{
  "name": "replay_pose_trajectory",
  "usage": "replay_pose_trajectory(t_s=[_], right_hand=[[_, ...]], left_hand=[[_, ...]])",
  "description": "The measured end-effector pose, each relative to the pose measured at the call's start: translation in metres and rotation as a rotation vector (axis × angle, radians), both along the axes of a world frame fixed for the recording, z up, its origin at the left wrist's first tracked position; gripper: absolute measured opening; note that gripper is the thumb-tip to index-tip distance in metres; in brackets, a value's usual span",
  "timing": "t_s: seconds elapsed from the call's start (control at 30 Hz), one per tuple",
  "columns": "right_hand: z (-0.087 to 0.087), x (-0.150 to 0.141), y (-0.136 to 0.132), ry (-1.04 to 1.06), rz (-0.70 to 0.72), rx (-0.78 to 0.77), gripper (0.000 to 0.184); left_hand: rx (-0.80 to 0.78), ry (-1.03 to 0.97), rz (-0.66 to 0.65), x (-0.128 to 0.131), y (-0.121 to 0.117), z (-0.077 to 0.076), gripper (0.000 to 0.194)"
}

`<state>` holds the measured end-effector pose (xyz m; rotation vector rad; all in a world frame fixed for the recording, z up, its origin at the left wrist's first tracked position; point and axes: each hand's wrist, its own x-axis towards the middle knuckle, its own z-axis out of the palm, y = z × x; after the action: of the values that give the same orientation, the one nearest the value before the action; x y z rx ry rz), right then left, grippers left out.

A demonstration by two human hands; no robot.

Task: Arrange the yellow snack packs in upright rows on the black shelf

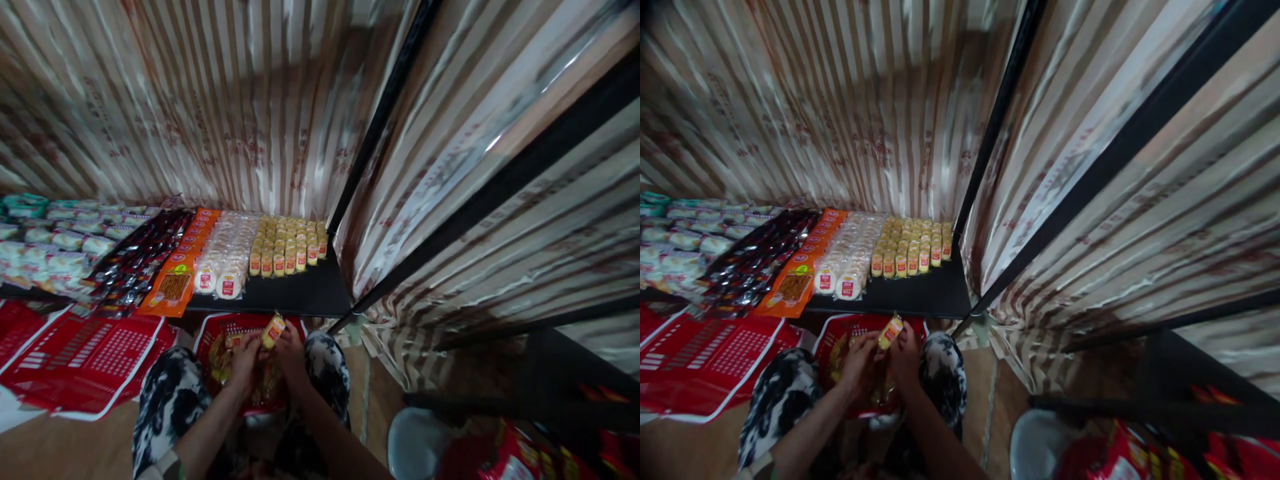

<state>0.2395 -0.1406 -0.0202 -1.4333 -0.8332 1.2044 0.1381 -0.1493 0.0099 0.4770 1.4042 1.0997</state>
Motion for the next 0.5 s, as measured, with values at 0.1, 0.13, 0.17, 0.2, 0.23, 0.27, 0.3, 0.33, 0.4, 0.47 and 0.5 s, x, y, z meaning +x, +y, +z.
replay_pose_trajectory(t_s=[0.1, 0.13, 0.17, 0.2, 0.23, 0.27, 0.3, 0.33, 0.4, 0.47, 0.5], right_hand=[[0.008, 0.012, 0.003, 0.006, -0.011, 0.063, 0.053], [0.011, 0.016, 0.006, 0.003, -0.014, 0.085, 0.053], [0.014, 0.020, 0.008, -0.005, -0.018, 0.105, 0.053], [0.017, 0.025, 0.012, -0.016, -0.022, 0.123, 0.054], [0.020, 0.030, 0.016, -0.029, -0.025, 0.137, 0.054], [0.022, 0.035, 0.020, -0.045, -0.026, 0.147, 0.055], [0.024, 0.040, 0.026, -0.063, -0.027, 0.154, 0.055], [0.026, 0.045, 0.031, -0.085, -0.032, 0.158, 0.056], [0.029, 0.056, 0.043, -0.145, -0.057, 0.163, 0.055], [0.032, 0.067, 0.055, -0.202, -0.085, 0.174, 0.056], [0.034, 0.072, 0.061, -0.222, -0.096, 0.184, 0.058]], left_hand=[[0.072, 0.002, -0.060, 0.009, 0.005, 0.007, 0.027], [0.098, 0.008, -0.078, 0.013, 0.008, 0.009, 0.026], [0.121, 0.014, -0.097, 0.017, 0.012, 0.011, 0.024], [0.140, 0.023, -0.116, 0.022, 0.017, 0.012, 0.022], [0.157, 0.041, -0.137, 0.026, 0.023, 0.014, 0.020], [0.174, 0.073, -0.156, 0.031, 0.029, 0.015, 0.017], [0.191, 0.120, -0.175, 0.036, 0.036, 0.016, 0.016], [0.211, 0.179, -0.197, 0.041, 0.043, 0.017, 0.015], [0.259, 0.326, -0.253, 0.051, 0.058, 0.020, 0.016], [0.300, 0.496, -0.317, 0.061, 0.072, 0.024, 0.020], [0.317, 0.582, -0.349, 0.066, 0.078, 0.026, 0.021]])
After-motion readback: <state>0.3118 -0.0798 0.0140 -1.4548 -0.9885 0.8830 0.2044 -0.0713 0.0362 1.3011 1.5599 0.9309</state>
